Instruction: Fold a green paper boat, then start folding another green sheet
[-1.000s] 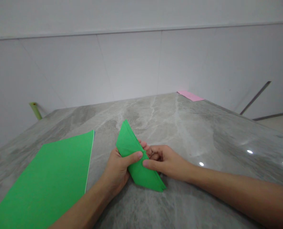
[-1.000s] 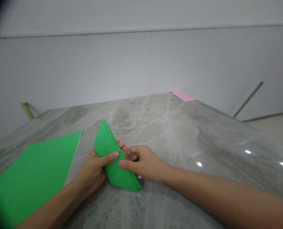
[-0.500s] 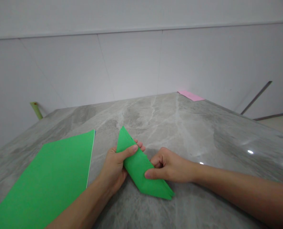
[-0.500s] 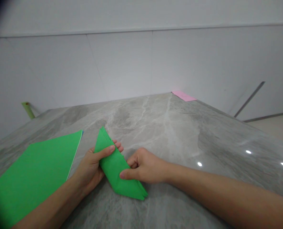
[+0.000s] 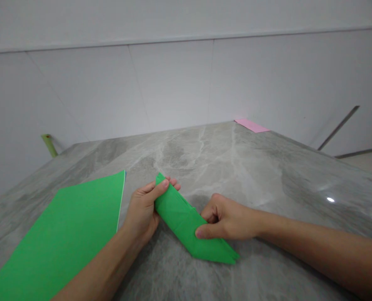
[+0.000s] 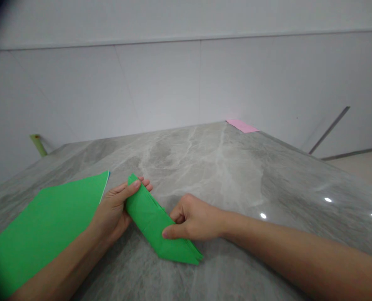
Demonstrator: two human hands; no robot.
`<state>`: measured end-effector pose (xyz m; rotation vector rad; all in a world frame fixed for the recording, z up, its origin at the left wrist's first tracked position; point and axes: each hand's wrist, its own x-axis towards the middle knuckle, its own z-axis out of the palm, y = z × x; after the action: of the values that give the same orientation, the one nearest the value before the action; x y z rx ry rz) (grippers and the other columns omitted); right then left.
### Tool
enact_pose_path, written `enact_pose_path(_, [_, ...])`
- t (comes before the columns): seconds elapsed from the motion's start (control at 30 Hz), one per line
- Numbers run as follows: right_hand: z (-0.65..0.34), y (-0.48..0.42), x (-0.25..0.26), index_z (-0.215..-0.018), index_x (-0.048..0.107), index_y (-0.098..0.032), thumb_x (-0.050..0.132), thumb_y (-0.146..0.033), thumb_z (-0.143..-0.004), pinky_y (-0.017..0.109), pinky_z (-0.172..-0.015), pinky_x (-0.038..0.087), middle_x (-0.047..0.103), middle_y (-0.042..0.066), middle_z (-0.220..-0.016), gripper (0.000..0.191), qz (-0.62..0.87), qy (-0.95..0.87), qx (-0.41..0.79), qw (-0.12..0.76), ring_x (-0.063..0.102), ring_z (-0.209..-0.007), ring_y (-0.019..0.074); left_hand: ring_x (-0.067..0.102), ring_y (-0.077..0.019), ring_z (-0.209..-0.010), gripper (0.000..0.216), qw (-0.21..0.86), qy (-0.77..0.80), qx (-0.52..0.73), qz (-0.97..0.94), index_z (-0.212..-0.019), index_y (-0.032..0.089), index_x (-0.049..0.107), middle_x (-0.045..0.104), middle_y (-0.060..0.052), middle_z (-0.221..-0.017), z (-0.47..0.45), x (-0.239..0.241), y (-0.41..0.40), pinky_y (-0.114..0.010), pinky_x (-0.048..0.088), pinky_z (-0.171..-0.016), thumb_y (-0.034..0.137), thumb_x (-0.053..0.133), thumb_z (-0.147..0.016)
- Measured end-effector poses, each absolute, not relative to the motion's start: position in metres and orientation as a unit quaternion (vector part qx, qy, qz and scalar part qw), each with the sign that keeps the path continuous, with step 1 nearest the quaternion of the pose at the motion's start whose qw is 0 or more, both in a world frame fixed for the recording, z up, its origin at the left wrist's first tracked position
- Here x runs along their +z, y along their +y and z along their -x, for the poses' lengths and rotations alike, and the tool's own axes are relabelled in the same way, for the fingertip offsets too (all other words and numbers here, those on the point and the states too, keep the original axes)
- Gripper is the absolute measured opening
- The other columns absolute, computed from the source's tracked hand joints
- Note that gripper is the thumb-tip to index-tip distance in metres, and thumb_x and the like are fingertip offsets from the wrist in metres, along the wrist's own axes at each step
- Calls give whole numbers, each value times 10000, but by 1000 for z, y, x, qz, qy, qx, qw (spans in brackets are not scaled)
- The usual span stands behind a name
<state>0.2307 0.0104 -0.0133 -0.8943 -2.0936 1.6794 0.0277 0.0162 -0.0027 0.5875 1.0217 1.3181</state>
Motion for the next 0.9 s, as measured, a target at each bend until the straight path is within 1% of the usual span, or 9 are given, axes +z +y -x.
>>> enact_pose_path(0.13, [-235,12,-13,-466,422,-149,723,-367,-752,166,-365,183,319,-84,-461,469,310,-703,622,150,266,-425,24,734,-182,-738,85,657,437,539,-293,-834,106,745,768,-98,-866,-23,-5,17,-238,617,-647,162,758,-771])
enact_pose_path(0.3, [-250,32,-17,-534,597,-107,800,-365,-659,169,-375,329,511,-33,-473,351,327,-549,745,195,436,-410,56,734,-208,-643,236,768,404,326,-375,-869,47,726,761,-151,-808,-19,-9,12,-245,619,-563,218,810,-729])
enact_pose_path(0.4, [-250,44,-23,-676,666,-110,703,-410,-762,194,-461,466,621,17,-570,314,298,-419,801,308,577,-495,104,743,-193,-672,168,748,405,416,-323,-924,77,713,769,-117,-848,-24,-8,11,-241,629,-587,150,752,-778])
enact_pose_path(0.47, [-242,45,-27,-848,704,-123,737,-304,-711,209,-503,511,701,39,-725,229,272,-392,794,376,651,-591,134,744,-174,-696,125,708,397,514,-276,-926,111,702,772,-77,-878,-28,-8,12,-249,637,-633,104,713,-802])
enact_pose_path(0.53, [-231,41,-28,-918,702,-143,798,-164,-601,237,-580,543,720,45,-859,333,244,-419,784,388,677,-706,160,744,-169,-713,112,682,384,569,-251,-911,123,693,771,-60,-889,-33,-9,12,-259,638,-674,97,709,-804])
enact_pose_path(0.6, [-221,35,-29,-910,697,-135,818,-177,-607,227,-608,528,707,56,-864,330,233,-436,777,391,653,-749,149,746,-191,-729,149,685,381,563,-262,-918,117,693,769,-75,-891,-38,-11,10,-287,636,-707,121,744,-777])
enact_pose_path(0.77, [-212,30,-30,-797,658,-162,851,-305,-634,162,-410,386,615,-30,-665,289,297,-389,726,483,507,-507,70,726,-262,-905,355,695,388,501,-339,-1003,166,708,756,-79,-1019,-38,-13,4,-368,615,-766,141,824,-669])
enact_pose_path(0.83, [-214,32,-30,-750,644,-161,870,-289,-592,153,-374,358,592,-46,-624,304,316,-380,714,496,464,-456,54,707,-273,-959,349,701,376,484,-363,-973,187,727,746,-72,-1058,-28,-10,7,-379,604,-777,168,839,-643])
enact_pose_path(0.9, [-216,34,-29,-729,645,-155,872,-288,-571,147,-345,336,595,-46,-607,307,320,-390,711,490,445,-417,45,714,-301,-892,281,735,349,445,-374,-850,151,753,757,-111,-943,-13,-5,10,-411,594,-762,290,849,-625])
